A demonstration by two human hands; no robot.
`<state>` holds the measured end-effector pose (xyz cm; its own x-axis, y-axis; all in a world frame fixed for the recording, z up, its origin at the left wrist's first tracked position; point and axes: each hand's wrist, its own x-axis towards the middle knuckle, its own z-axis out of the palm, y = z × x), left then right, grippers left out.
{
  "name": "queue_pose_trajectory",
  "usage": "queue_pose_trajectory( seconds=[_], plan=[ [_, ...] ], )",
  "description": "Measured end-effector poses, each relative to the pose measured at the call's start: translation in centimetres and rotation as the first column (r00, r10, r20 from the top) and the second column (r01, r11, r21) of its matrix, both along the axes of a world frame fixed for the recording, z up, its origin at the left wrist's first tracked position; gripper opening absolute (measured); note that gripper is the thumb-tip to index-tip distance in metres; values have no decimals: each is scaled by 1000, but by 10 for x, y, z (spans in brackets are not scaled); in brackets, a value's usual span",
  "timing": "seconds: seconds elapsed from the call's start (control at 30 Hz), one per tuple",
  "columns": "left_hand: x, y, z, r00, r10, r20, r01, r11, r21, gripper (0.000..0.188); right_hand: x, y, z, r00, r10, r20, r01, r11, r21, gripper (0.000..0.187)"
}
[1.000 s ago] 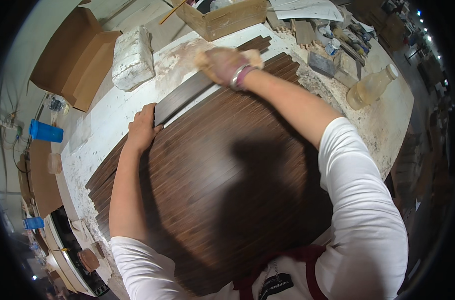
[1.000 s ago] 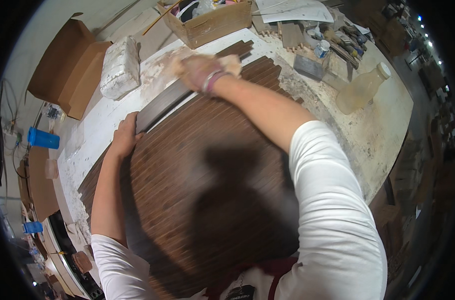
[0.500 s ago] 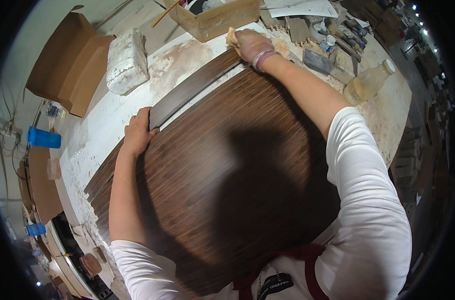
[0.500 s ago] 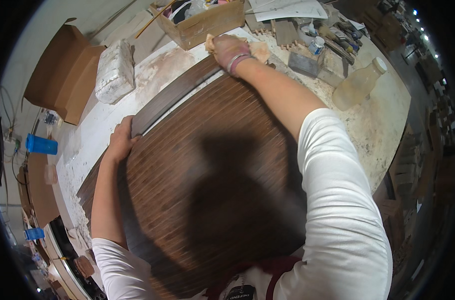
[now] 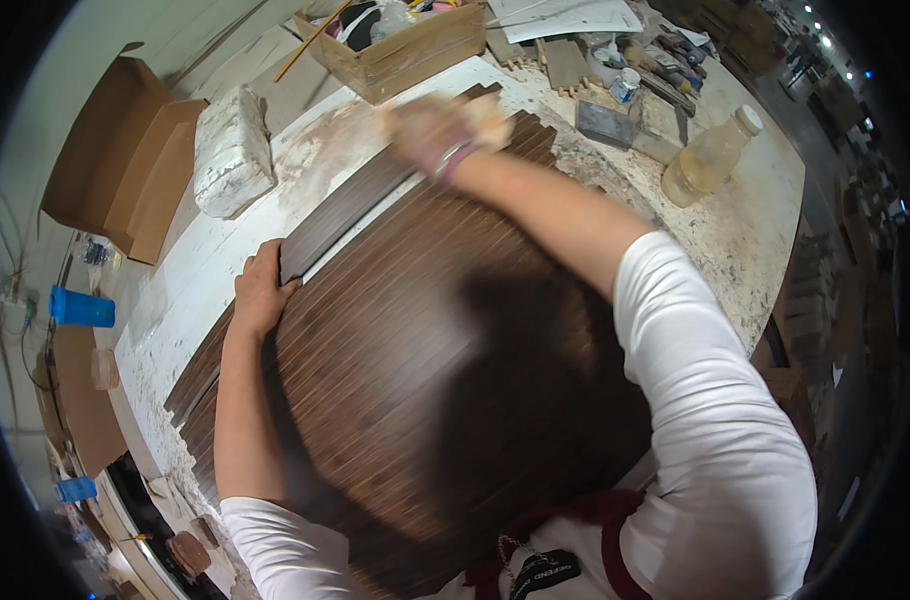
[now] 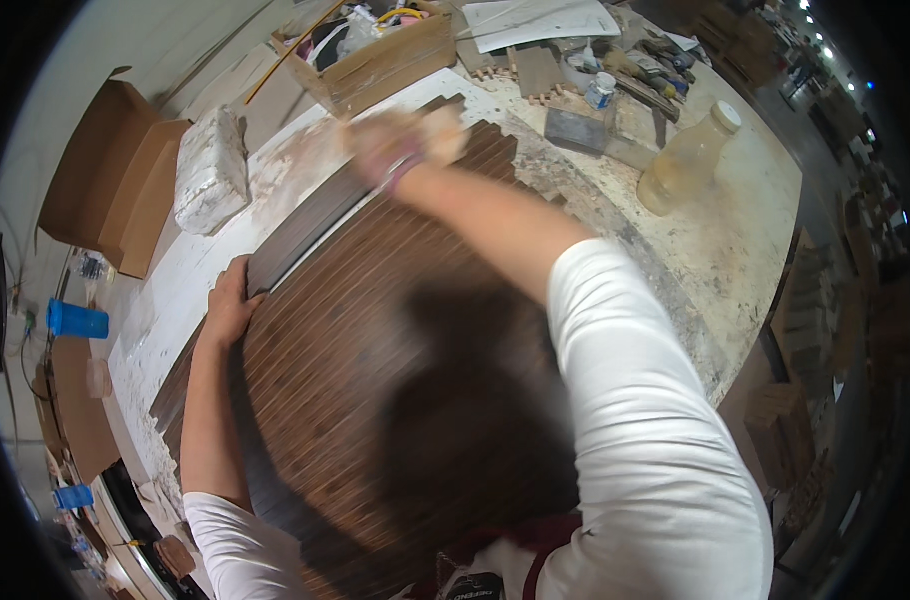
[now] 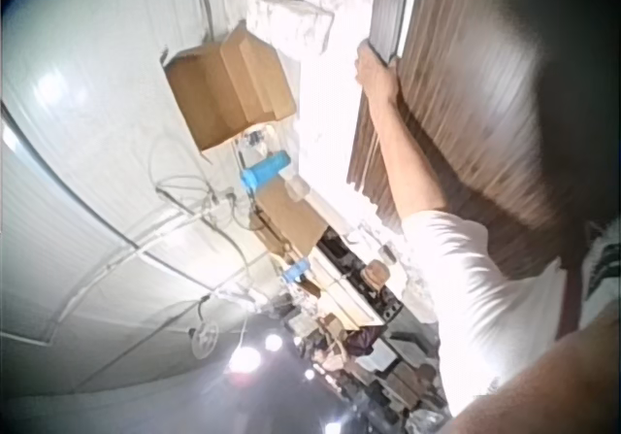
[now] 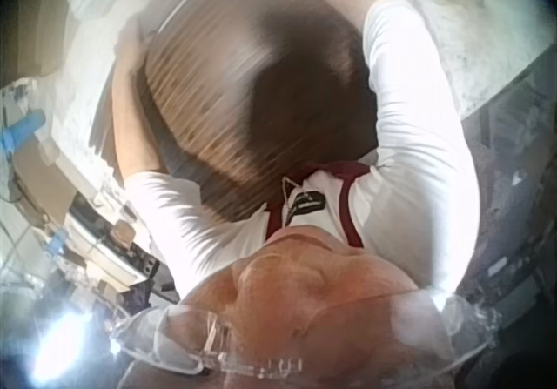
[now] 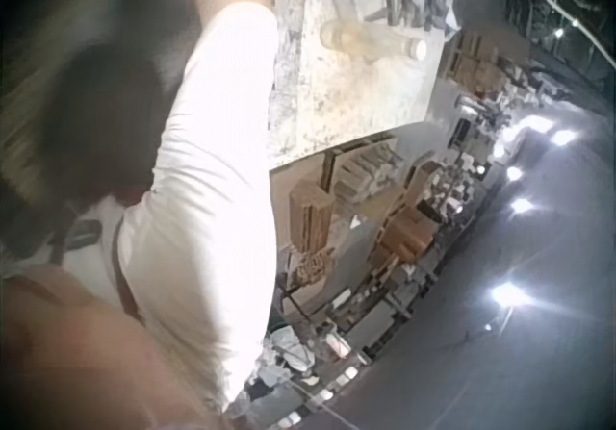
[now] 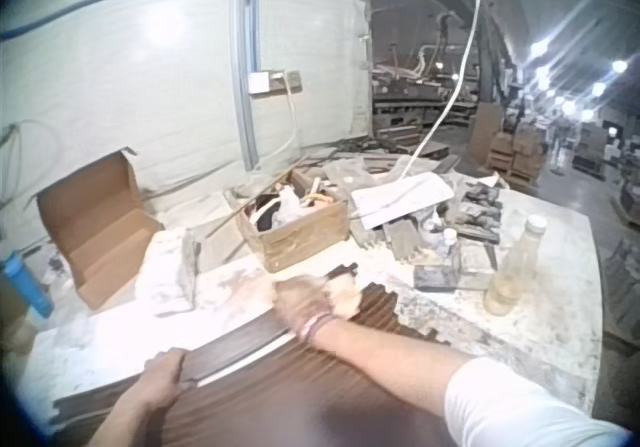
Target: The person applies a liquid from a bottle onto a cloth and wipes it onto wood strips, staining them one by one.
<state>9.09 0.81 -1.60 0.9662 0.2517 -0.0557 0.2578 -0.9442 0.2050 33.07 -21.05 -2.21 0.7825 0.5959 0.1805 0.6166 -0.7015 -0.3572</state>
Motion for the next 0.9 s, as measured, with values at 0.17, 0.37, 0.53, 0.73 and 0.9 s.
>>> queue_pose_trajectory(
  seconds=[0.17,0.37,0.53,0.73,0.9],
  plan=[
    [-11,15,-7,999,27,-34,-28,1000,-10,61,-114,87,33,925,272,-265,-297,953,-61,39],
    [-10,10,-4,1000,-9,15,9,999,-45,61,26,-24,24,963,-141,-228,180,971,157,36],
    [-2,9,-8,1000,-21,22,21,1000,-8,62,90,-49,-11,974,-222,44,220,974,47,65],
    [-5,16,-4,1000,-6,14,6,1000,-6,62,-71,54,6,958,284,43,-286,955,73,39],
    [-17,26,-11,999,35,-7,-36,991,-130,61,1,-6,31,980,-15,-198,8,999,-33,43]
  ],
)
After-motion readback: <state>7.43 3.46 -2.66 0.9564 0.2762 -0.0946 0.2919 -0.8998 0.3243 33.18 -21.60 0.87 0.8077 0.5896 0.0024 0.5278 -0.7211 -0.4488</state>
